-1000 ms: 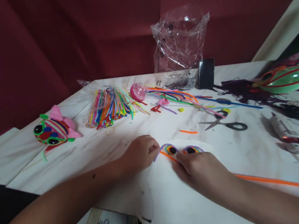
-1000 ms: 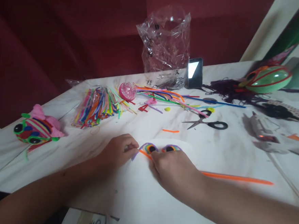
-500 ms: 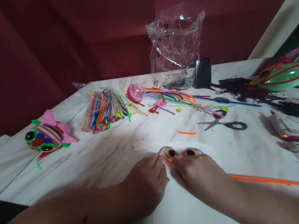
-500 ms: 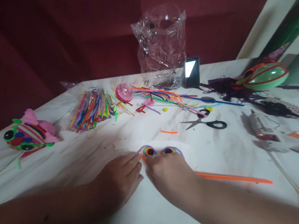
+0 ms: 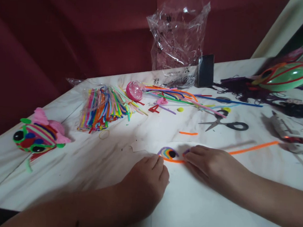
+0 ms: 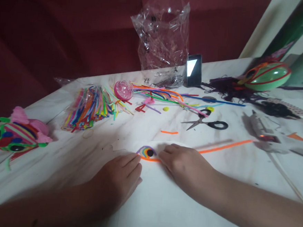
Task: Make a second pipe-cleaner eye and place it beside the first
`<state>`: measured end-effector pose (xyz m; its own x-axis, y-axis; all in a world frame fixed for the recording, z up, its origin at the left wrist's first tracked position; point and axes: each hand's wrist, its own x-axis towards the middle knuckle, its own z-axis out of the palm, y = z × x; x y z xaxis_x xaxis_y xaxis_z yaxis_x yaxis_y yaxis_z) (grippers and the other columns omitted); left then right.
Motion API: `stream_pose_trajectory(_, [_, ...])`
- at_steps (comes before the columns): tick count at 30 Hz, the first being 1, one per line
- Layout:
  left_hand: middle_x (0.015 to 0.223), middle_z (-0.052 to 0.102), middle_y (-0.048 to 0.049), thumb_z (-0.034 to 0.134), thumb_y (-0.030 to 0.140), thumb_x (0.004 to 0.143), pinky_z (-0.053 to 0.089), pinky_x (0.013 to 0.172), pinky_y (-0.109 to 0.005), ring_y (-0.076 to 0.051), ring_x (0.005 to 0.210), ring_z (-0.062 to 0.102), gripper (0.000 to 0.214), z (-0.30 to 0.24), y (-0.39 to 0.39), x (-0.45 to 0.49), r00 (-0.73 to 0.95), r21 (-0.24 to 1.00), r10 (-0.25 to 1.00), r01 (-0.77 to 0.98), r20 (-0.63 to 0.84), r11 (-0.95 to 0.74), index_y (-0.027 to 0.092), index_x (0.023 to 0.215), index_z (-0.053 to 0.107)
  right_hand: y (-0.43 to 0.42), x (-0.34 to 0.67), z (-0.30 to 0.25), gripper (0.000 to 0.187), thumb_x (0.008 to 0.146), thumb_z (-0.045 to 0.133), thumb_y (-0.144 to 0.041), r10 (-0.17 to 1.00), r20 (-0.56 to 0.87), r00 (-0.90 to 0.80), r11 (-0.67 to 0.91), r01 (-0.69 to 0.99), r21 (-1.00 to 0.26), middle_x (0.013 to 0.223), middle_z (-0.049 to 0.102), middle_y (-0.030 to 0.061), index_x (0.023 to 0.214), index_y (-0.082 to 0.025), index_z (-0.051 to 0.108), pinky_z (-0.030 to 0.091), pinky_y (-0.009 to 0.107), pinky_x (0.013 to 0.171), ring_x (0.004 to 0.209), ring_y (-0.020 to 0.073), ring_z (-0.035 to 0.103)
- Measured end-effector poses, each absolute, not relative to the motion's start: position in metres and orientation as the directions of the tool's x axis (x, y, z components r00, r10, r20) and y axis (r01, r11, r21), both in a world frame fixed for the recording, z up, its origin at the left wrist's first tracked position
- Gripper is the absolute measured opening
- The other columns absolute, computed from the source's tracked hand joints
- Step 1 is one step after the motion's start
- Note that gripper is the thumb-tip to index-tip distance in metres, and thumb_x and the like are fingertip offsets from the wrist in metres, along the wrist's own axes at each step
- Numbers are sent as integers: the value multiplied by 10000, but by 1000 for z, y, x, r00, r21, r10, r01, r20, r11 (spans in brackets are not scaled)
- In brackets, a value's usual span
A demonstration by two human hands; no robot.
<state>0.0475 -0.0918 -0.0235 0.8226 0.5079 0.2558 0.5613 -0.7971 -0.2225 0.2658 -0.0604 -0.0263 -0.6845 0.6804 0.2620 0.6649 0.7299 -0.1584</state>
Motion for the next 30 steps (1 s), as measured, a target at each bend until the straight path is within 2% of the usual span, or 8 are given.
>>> stream_pose_trajectory(5, [862, 630, -146, 420, 161, 856, 510, 750, -390, -238, 914, 588, 161, -24, -91, 46, 809, -199, 514, 575, 286, -794, 76, 862, 556, -52, 262, -23, 233, 861, 429, -144, 651, 255, -715, 754, 646, -115, 692, 532, 32, 677, -170, 570, 377, 265, 604, 678, 151, 477])
stream_pose_trajectory(11, [855, 630, -138, 425, 142, 847, 510, 739, -387, -236, 882, 592, 149, -23, -91, 46, 824, -227, 502, 559, 262, -798, 74, 865, 556, -39, 260, -18, 198, 838, 447, -112, 653, 233, -721, 755, 597, -271, 710, 558, 31, 719, -169, 595, 388, 259, 631, 693, 142, 489])
stream_pose_trajectory(15, [869, 628, -146, 420, 142, 849, 514, 712, -371, -240, 904, 589, 157, -24, -91, 45, 828, -245, 495, 553, 263, -796, 69, 881, 556, -29, 258, -11, 195, 758, 482, -41, 704, 126, -699, 685, 621, -382, 714, 591, 21, 697, -165, 620, 406, 226, 607, 665, 118, 526])
stream_pose_trajectory(22, [867, 632, -140, 429, 157, 852, 514, 731, -370, -225, 882, 596, 152, -20, -90, 46, 825, -218, 496, 555, 272, -803, 80, 861, 559, -18, 255, -5, 250, 677, 485, 1, 720, -17, -693, 591, 626, -509, 745, 643, -11, 692, -188, 648, 418, 192, 640, 698, 100, 573])
stream_pose_trajectory(26, [828, 622, -116, 417, 143, 851, 517, 725, -372, -212, 854, 597, 140, -15, -90, 47, 824, -198, 515, 559, 235, -805, 102, 832, 550, -15, 254, -3, 231, 654, 470, -47, 752, -180, -634, 474, 710, -520, 728, 641, -35, 693, -207, 632, 398, 176, 573, 630, 84, 562])
stream_pose_trajectory(30, [795, 616, -106, 432, 138, 839, 522, 714, -362, -214, 850, 595, 126, -13, -90, 48, 815, -178, 529, 572, 237, -800, 108, 803, 549, -13, 251, 0, 179, 638, 481, -116, 757, -258, -600, 435, 758, -486, 671, 625, -46, 688, -221, 618, 362, 176, 485, 576, 88, 544])
